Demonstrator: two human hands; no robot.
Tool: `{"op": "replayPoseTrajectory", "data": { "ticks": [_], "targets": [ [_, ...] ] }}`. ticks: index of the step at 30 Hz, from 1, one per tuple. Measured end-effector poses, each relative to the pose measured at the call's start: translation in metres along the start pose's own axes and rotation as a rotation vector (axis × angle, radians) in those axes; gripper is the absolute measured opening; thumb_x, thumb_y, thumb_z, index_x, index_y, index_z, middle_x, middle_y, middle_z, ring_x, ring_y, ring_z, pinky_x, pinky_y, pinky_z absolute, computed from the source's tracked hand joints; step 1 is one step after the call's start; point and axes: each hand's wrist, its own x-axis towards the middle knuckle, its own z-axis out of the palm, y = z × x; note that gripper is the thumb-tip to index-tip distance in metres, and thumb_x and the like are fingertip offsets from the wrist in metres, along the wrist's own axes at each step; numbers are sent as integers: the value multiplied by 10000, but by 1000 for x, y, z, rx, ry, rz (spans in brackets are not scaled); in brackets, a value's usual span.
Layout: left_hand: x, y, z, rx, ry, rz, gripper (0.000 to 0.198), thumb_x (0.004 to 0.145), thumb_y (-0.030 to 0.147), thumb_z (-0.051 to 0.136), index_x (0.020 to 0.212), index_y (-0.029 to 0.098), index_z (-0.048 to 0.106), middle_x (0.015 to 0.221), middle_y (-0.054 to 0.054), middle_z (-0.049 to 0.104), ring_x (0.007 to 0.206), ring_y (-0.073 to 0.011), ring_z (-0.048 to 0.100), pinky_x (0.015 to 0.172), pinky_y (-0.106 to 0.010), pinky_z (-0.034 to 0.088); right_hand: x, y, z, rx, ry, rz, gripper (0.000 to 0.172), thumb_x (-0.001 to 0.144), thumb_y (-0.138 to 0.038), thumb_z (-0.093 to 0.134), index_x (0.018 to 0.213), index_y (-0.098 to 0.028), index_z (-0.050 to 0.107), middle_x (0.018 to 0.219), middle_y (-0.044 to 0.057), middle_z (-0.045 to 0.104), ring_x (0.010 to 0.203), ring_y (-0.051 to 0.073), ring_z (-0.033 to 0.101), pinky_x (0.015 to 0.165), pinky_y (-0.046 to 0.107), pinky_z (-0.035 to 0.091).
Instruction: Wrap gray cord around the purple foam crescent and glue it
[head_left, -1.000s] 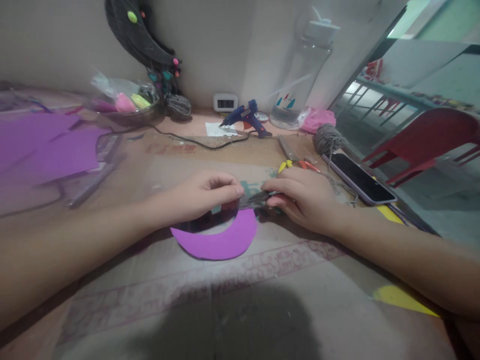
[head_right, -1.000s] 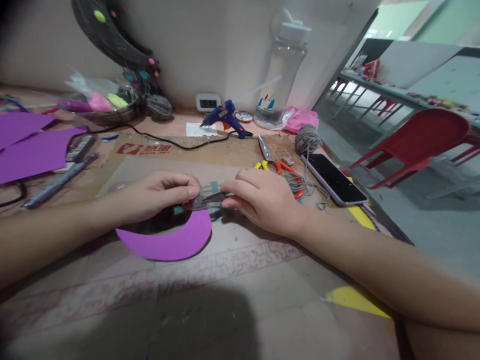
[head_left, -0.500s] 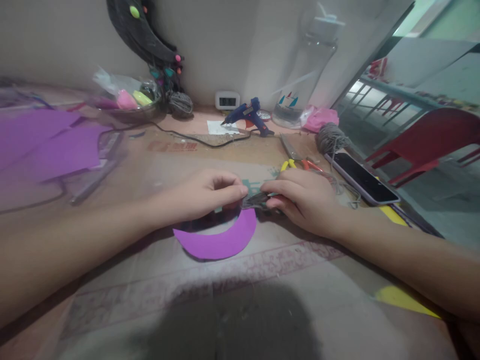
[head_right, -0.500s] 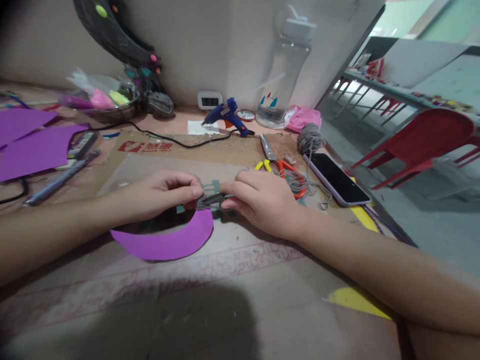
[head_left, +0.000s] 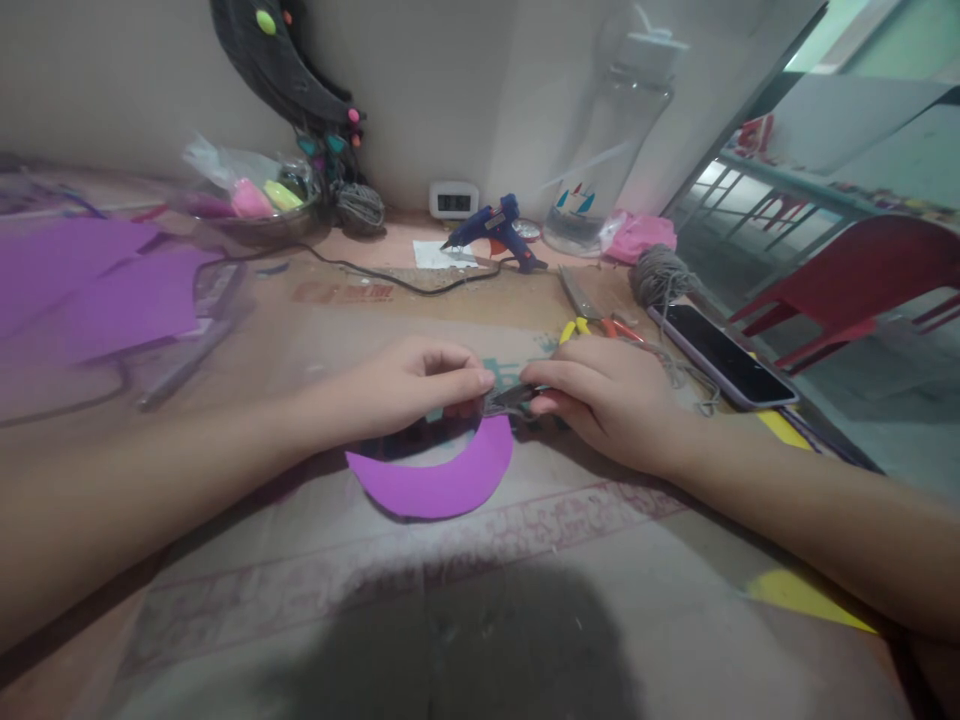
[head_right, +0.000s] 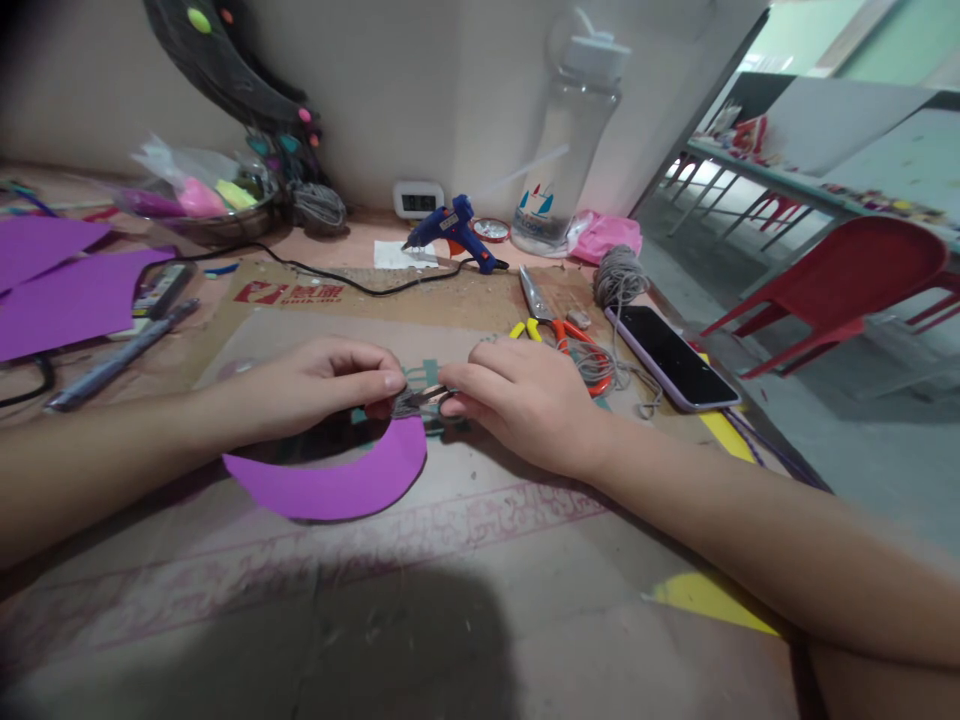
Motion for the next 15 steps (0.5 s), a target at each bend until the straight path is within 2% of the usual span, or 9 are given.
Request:
{"op": "replayPoseTrajectory", "data": {
  "ticks": [9,15],
  "targets": [
    [0,2,1,-11,11,-10,363,899,471,472,697,182,561,657,1,603,509,-97,492,460,-209,354,-3,3,-1,155,-81,122,411,989,-459,369,1042,-149,635,854,68,658,763,184,577,675,284,380],
    [0,1,1,-23,10,-6,364,902,471,472,704,179,562,651,3,590,505,-94,490,455,-212,357,-2,3,-3,149,-46,94,405,1000,-421,359,1007,-141,653,773,55,645,710,173,563,653,280,370]
  ]
}}
